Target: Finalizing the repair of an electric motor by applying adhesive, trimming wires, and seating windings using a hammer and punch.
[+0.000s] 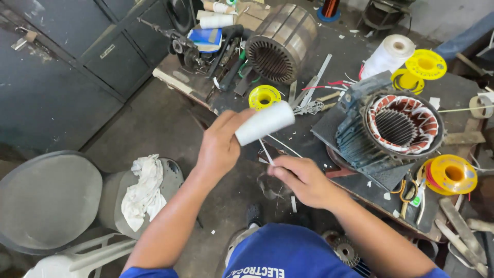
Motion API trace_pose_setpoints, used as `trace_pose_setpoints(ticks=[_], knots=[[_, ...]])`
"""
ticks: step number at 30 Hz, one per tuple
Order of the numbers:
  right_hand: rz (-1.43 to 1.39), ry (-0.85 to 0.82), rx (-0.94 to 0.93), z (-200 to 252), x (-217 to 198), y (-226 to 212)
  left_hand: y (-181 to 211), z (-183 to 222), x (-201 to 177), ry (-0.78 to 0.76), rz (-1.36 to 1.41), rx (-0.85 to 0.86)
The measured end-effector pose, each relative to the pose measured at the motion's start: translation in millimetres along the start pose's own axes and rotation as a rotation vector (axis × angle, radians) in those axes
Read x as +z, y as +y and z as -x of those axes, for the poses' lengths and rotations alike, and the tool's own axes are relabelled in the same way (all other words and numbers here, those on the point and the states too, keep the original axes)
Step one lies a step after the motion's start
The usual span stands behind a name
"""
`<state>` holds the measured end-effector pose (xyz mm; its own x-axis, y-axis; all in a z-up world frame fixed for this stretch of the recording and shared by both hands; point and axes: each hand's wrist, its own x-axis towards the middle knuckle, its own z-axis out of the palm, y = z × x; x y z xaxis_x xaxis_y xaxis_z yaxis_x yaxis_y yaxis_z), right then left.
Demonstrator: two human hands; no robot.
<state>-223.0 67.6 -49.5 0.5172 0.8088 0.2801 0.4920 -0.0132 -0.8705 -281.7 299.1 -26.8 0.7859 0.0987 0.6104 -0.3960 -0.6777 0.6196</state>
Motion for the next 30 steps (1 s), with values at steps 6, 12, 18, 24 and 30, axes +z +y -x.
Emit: trace_pose_setpoints(ticks=[6,12,18,24,30], knots=[[0.238,-0.067,-0.272,-50.3,-50.6,11.7,37.6,32.7,-6.4,-0.388,0.457,-0.14],[0.268,-0.249,-0.367,-16.2,1.9,-16.6,-34.7,64.7,-10.4,-0.18,-0.003,-0.281],[0.3,-0.189,-0.349,-22.4,15.8,49.9,-31.1,58.3,-22.3,0.257,0.256,-0.381],[0.206,-0.023,-0.31,-53.2,-18.9,40.1,-18.0,75.8,-17.7,-0.202,0.554,-0.325],[0.105,-0.281,-0.362,-28.6,-9.3,25.0,-20.1,68.7,-25.4,-0.422,0.17,-0.303]])
